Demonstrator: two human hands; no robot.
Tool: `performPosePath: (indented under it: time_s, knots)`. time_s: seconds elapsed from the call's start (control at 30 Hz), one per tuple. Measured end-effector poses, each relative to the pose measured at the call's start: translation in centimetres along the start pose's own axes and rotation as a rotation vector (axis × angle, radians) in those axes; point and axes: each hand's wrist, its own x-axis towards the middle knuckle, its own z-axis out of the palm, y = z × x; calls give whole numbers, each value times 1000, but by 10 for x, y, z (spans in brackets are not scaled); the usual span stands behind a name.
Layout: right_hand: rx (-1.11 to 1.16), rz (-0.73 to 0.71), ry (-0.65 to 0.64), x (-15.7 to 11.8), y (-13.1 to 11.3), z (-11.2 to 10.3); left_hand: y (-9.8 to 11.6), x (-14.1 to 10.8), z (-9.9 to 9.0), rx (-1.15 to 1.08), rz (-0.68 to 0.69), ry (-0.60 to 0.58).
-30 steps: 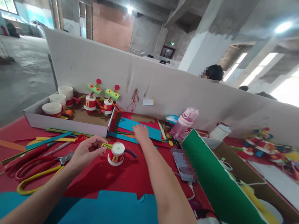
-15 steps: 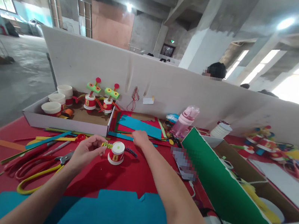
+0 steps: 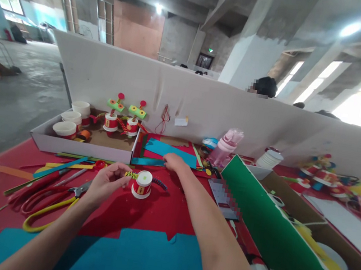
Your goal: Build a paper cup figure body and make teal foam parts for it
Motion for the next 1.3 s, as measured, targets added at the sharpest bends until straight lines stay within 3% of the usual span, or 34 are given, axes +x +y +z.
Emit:
performPosePath:
  time_s: [0.2,0.33,0.5,0.57,0.6,0.7,0.83,1.1,1.17,1.3]
  knots:
    - [36,108,109,31,19,-21,4,1,0,-12,1,14]
    - [126,192,234,31,17,-22,1,3,-3,-35,-10,60]
    - [369,99,419,-20,-10,-28,3,2,-6,-206,-58,87]
    - [904,-63,589,-57,-34,-25,5,1,-5,-297,-69,49]
    - [1124,-138,605,-76,-49,-22,5,0,-4,-328,-68,26]
    - [1584,-164,539,-124,-94,-7,4,-3,1,-352,-55,-47]
    - [1839,-104,453,-148,-134,15,0,-5,7,-311,-33,-114]
    - [2129,-1,618,-146,-143,32,3,-5,1,-469,-64,-246]
    - [2200,-23,550,-148,-146,32,3,-3,-1,-504,-83,-260]
    - [2225,-101,286,-152,-155,30,1,-1,-3,-532,-95,-216]
